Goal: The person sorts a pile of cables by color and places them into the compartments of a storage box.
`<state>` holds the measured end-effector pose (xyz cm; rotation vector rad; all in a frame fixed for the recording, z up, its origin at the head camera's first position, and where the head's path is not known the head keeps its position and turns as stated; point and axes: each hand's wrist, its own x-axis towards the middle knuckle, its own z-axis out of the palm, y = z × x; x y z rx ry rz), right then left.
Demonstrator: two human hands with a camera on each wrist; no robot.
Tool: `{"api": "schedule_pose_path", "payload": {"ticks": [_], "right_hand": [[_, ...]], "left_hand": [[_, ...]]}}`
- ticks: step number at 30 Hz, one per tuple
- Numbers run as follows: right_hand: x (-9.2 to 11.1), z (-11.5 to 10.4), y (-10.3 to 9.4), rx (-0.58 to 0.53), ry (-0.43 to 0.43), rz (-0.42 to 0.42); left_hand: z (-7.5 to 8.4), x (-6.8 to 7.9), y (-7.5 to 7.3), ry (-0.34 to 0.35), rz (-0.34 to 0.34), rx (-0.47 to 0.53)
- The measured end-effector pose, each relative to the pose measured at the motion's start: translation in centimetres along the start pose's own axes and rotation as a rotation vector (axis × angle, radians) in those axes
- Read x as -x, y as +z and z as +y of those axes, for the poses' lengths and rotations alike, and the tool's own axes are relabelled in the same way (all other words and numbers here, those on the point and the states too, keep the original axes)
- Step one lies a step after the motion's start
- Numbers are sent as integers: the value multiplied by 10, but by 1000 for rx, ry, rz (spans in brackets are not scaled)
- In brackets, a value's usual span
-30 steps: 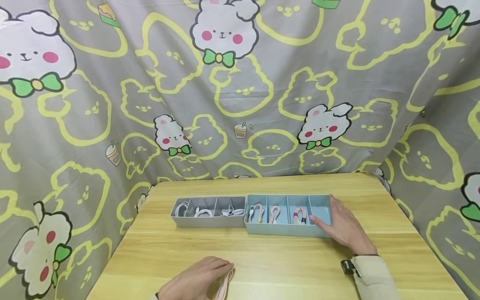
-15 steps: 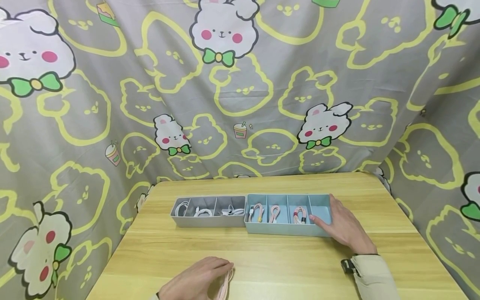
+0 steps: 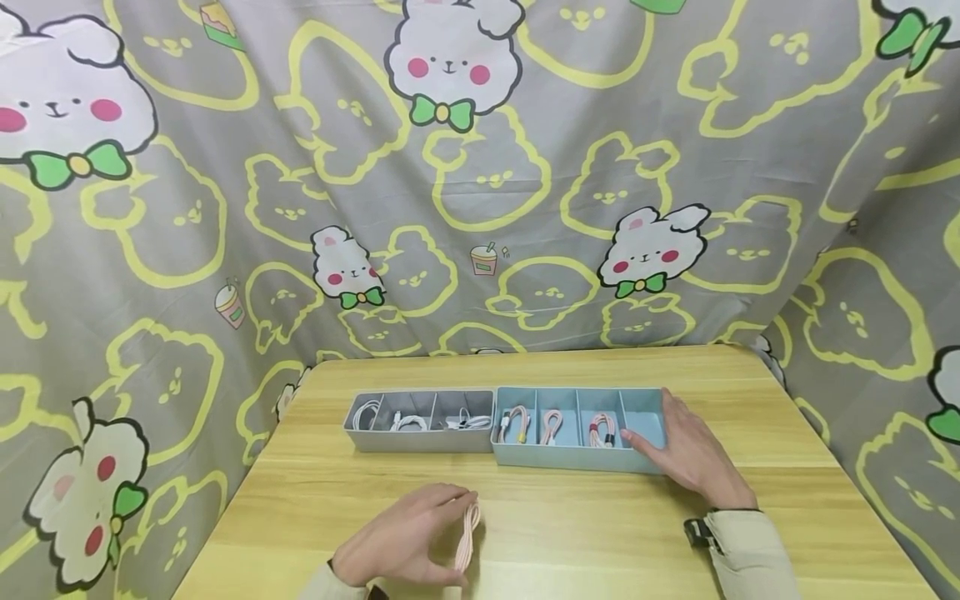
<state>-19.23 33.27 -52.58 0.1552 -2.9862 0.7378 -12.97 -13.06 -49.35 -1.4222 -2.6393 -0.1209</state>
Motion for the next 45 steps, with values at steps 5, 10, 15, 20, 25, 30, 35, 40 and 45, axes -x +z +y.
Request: {"api": "schedule_pose_path", "payload": {"ticks": [5, 10, 15, 20, 25, 30, 35, 40, 45], "right_hand": [[-1, 1, 0, 0, -6, 1], [-1, 0, -1, -6, -8, -1], [0, -1, -1, -7, -15, -6], [0, 0, -1, -10, -22, -6], [0, 1, -1, -6, -27, -7], [0, 1, -1, -6, -26, -9], [0, 1, 0, -4, -28, -9], [0, 1, 0, -6, -28, -8], [0, 1, 1, -9, -29, -9]], "left_hand": [[1, -15, -8, 9, 39, -15], [0, -29, -16, 8, 50, -21], [-1, -40, -23, 4, 52, -33], [-4, -51, -31, 9, 49, -22], [-6, -60, -36, 11, 50, -35], [-7, -68, -41, 6, 62, -45], [-8, -76, -46, 21, 93, -49], [-9, -86, -50, 22, 116, -44], [-8, -97, -53, 33, 132, -58]]}}
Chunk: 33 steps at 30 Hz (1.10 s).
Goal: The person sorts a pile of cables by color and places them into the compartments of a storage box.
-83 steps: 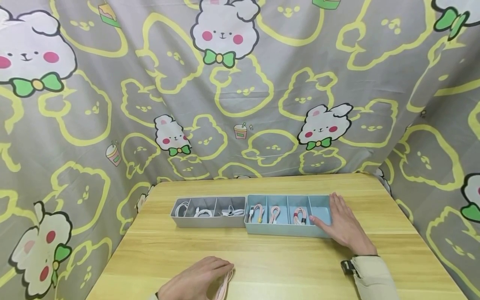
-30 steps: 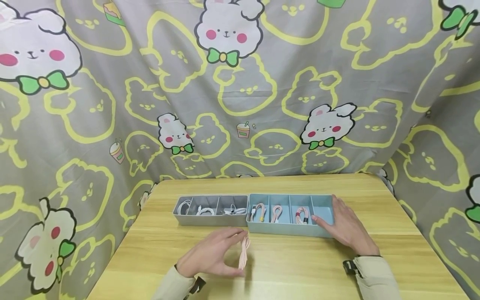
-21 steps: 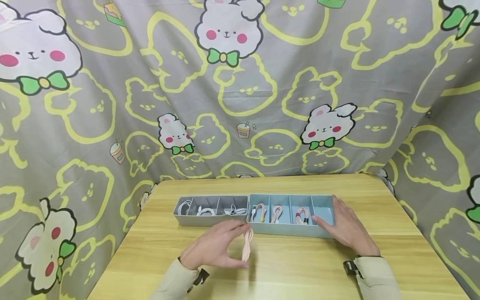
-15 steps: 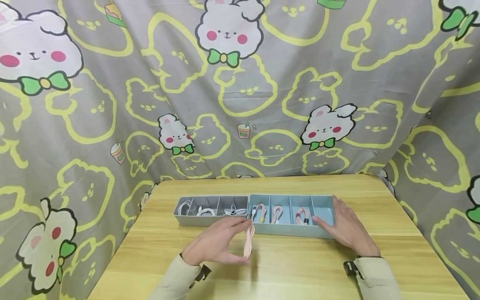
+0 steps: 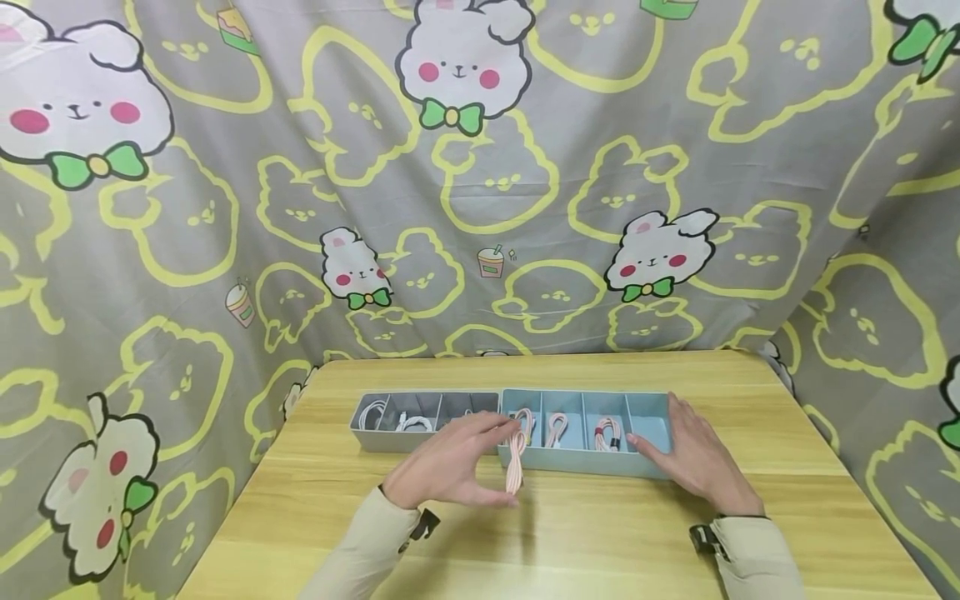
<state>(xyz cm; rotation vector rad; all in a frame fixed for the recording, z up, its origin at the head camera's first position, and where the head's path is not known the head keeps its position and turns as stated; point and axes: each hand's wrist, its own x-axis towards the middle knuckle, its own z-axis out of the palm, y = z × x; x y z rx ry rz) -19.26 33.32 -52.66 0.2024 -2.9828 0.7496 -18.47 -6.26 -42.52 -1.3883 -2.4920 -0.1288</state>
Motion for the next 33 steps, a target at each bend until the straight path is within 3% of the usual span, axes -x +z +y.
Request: {"api": "schedule_pose_path", "payload": {"ticks": [14, 22, 33], "right_hand": [[1, -1, -1, -3, 0, -2], [2, -1, -1, 0, -6, 6], [0, -2, -1, 12, -9, 6]], "left_hand": [[0, -28, -9, 5, 13, -24], [-2, -45, -11, 2, 10, 16], [-3, -67, -9, -3, -43, 9]]}}
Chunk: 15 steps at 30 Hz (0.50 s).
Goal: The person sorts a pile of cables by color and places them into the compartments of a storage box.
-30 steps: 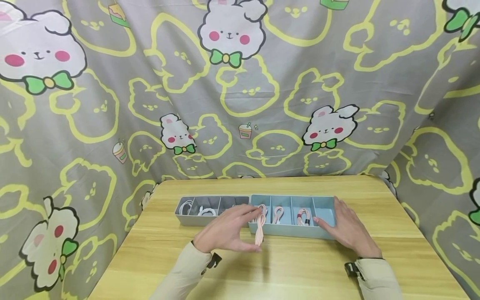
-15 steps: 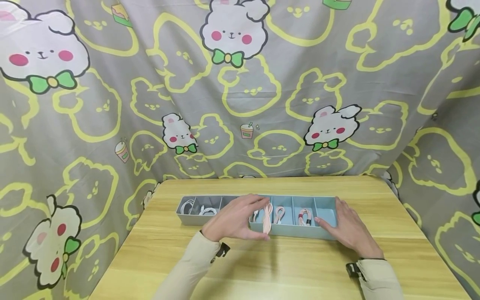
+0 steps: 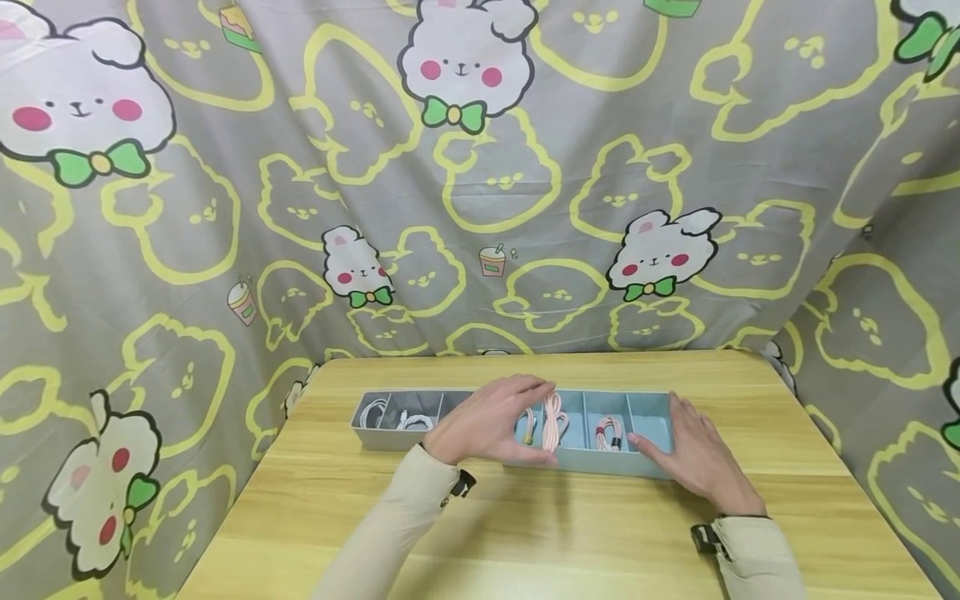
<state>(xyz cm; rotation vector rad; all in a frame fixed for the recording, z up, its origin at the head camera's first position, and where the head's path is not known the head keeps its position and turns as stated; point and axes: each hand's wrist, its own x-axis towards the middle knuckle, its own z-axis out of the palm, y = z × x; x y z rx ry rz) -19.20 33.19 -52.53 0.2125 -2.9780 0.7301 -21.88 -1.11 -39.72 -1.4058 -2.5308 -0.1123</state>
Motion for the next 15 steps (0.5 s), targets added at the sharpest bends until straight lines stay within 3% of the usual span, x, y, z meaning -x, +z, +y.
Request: {"api": "schedule_pose_path", "payload": {"ticks": [15], "right_hand": [[-2, 2, 1, -2, 17, -16]], "left_hand": [[5, -34, -2, -20, 3, -9]]}}
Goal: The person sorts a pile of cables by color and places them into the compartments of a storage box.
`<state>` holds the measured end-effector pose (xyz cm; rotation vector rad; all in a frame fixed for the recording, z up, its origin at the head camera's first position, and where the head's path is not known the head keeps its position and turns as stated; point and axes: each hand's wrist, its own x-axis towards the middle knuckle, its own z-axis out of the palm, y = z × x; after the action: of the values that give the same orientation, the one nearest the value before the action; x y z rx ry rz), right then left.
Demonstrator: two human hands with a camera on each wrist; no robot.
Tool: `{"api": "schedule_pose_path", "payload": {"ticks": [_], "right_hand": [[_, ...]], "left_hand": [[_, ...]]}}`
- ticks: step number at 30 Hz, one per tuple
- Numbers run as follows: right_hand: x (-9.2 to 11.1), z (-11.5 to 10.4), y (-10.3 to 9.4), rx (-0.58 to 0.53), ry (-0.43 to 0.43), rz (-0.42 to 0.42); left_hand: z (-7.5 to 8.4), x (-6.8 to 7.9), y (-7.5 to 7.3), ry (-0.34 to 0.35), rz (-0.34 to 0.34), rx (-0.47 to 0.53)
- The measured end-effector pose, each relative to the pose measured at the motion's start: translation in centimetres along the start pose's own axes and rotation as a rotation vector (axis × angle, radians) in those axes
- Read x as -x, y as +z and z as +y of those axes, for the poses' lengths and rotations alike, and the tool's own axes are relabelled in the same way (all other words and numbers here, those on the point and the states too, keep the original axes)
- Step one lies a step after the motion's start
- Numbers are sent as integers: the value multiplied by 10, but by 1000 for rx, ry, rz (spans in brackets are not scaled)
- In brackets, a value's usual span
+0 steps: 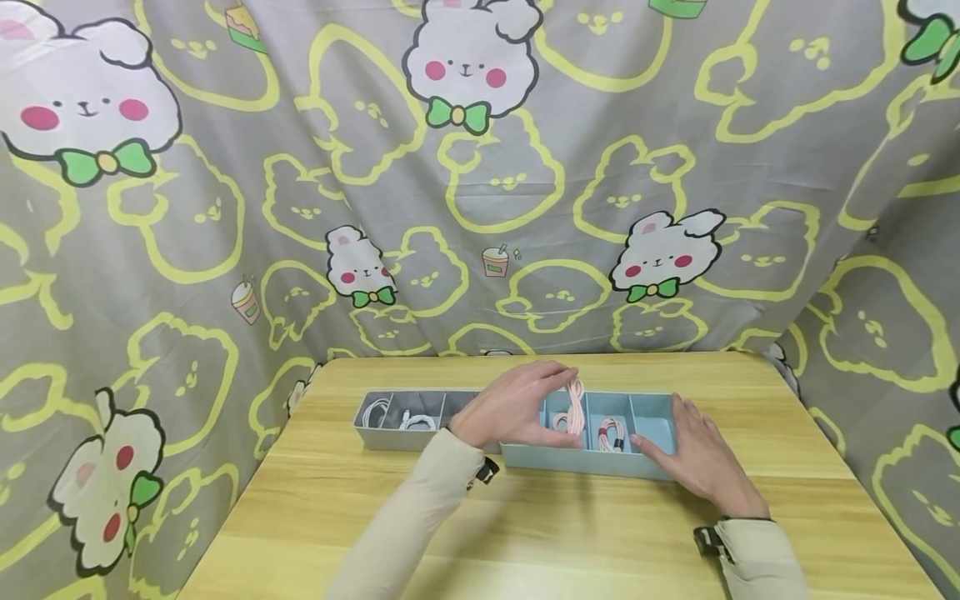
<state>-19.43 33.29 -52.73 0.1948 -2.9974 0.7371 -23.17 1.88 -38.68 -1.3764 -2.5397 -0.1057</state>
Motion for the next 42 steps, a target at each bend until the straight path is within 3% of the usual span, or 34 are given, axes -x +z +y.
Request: {"api": "schedule_pose_path", "payload": {"ticks": [8, 27, 38, 42], "right_hand": [[-1, 0, 1, 7, 1, -2], [-1, 0, 0, 14, -24, 8], [2, 4, -2, 33, -50, 25], [2, 5, 0, 40, -57, 39]], "left_hand": [[7, -18, 5, 7, 34, -76], [29, -55, 19, -35, 16, -133], [38, -74, 31, -20, -16, -137], [42, -79, 36, -24, -57, -130]]}}
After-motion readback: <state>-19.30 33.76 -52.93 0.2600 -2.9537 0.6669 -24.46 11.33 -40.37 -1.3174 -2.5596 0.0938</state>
